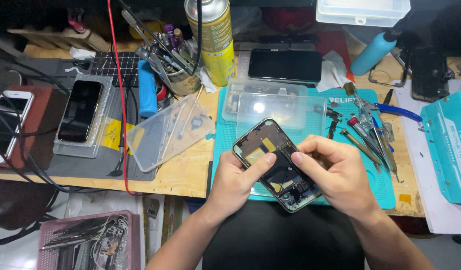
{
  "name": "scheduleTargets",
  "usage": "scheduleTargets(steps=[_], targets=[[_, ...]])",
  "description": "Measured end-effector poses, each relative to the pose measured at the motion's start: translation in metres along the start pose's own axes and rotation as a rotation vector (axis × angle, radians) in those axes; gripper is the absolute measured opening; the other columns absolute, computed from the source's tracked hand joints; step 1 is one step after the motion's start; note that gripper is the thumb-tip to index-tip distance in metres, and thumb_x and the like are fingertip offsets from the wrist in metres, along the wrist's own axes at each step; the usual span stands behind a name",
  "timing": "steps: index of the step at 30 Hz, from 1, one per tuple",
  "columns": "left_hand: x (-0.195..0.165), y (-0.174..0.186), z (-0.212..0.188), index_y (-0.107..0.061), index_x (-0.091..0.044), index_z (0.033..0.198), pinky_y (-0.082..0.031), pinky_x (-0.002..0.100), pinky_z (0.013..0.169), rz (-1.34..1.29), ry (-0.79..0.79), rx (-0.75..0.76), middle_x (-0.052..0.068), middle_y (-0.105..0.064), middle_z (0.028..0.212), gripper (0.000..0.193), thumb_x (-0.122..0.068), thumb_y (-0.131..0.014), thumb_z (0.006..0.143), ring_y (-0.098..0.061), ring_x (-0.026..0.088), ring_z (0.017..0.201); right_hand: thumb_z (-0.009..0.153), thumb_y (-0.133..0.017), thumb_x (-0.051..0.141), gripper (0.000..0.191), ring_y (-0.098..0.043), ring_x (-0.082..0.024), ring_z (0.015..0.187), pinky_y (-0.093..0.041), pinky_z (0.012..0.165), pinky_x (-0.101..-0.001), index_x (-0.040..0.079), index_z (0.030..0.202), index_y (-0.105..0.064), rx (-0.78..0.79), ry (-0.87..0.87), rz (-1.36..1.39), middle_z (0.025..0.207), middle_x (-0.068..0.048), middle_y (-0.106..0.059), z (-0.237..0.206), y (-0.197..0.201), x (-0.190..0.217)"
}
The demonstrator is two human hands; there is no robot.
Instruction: The person works on a disassembled smartphone at a repair bench, lifting the internal assembly out of the frame, detaching and handling small internal components and flex parts by hand, then placing the assembly back into the phone frame and pressing it into place on the mat.
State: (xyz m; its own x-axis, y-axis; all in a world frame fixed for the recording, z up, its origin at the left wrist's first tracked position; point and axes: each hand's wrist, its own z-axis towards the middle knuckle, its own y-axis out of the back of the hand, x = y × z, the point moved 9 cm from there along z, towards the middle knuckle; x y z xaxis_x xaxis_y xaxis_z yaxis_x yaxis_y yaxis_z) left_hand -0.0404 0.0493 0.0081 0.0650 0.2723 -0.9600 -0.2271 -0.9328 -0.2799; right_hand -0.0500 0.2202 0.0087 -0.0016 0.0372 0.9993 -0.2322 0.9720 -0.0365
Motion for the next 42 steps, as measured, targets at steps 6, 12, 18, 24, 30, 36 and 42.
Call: scheduleTargets(steps=[6,12,18,24,30,36,42], targets=[[-0.005,0.000,-0.003,-0.074,0.001,0.116,-0.054,0.025,0.085,0.033,-0.054,-0.052,0.003,-0.076,0.105,0.021,-0.012,-0.067,0.102,-0.067,0.007,0.096,0.094,-0.066,0.002,0.016,-0.065,-0.006,0.084,-0.052,0.072,-0.0216,-0.008,0.105,-0.072,0.033,-0.037,0.108,0.093,-0.003,-0.072,0.005,-0.001,0.001],[-0.006,-0.004,-0.006,-0.074,0.001,0.116,-0.054,0.025,0.083,0.076,-0.072,-0.035,0.003,-0.075,0.104,0.019,-0.011,-0.067,0.103,-0.066,0.006,0.095,0.091,-0.069,-0.001,0.017,-0.067,-0.008,0.086,-0.054,0.076,-0.0232,-0.008,0.106,-0.071,0.035,-0.063,0.167,0.095,-0.005,-0.073,0.007,0.000,-0.002],[-0.008,-0.009,-0.009,-0.073,0.002,0.118,-0.055,0.025,0.085,0.029,-0.074,0.004,0.003,-0.075,0.106,0.020,-0.009,-0.066,0.103,-0.066,0.007,0.097,0.093,-0.070,-0.003,0.010,-0.064,-0.008,0.086,-0.052,0.076,-0.0232,-0.008,0.101,-0.070,0.083,-0.022,0.182,0.093,-0.004,-0.069,0.005,-0.002,0.002],[-0.007,-0.009,-0.011,-0.073,0.002,0.117,-0.055,0.025,0.085,0.027,-0.071,0.001,0.003,-0.075,0.105,0.020,-0.008,-0.066,0.102,-0.067,0.007,0.096,0.093,-0.070,-0.001,0.010,-0.064,-0.008,0.085,-0.051,0.075,-0.0234,-0.008,0.099,-0.070,0.090,-0.026,0.187,0.092,-0.005,-0.068,0.004,-0.001,0.003],[-0.009,-0.018,-0.010,-0.056,0.000,0.142,-0.051,0.028,0.105,-0.160,0.005,0.222,0.005,-0.069,0.128,0.052,-0.010,-0.076,0.095,-0.063,0.012,0.119,0.091,-0.071,0.003,0.015,-0.070,-0.010,0.077,-0.054,0.068,-0.0237,-0.007,0.101,-0.074,0.078,-0.174,0.186,0.088,-0.008,-0.076,0.010,0.005,-0.008],[-0.014,-0.016,-0.004,-0.037,-0.002,0.161,-0.043,0.032,0.118,-0.194,0.037,0.374,0.008,-0.059,0.141,0.102,-0.001,-0.088,0.073,-0.056,0.017,0.134,0.088,-0.074,0.004,0.031,-0.071,-0.013,0.083,-0.056,0.073,-0.0252,-0.008,0.117,-0.072,0.127,-0.228,0.131,0.095,-0.012,-0.076,0.020,0.006,-0.013],[0.000,-0.003,0.003,-0.043,0.000,0.150,-0.046,0.038,0.111,-0.354,0.097,0.132,0.012,-0.060,0.134,0.087,0.002,-0.084,0.074,-0.059,0.022,0.126,0.092,-0.071,0.018,0.051,-0.064,-0.016,0.115,-0.052,0.098,-0.0313,-0.004,0.137,-0.061,0.137,0.073,0.036,0.127,-0.012,-0.067,0.021,0.000,0.032]])
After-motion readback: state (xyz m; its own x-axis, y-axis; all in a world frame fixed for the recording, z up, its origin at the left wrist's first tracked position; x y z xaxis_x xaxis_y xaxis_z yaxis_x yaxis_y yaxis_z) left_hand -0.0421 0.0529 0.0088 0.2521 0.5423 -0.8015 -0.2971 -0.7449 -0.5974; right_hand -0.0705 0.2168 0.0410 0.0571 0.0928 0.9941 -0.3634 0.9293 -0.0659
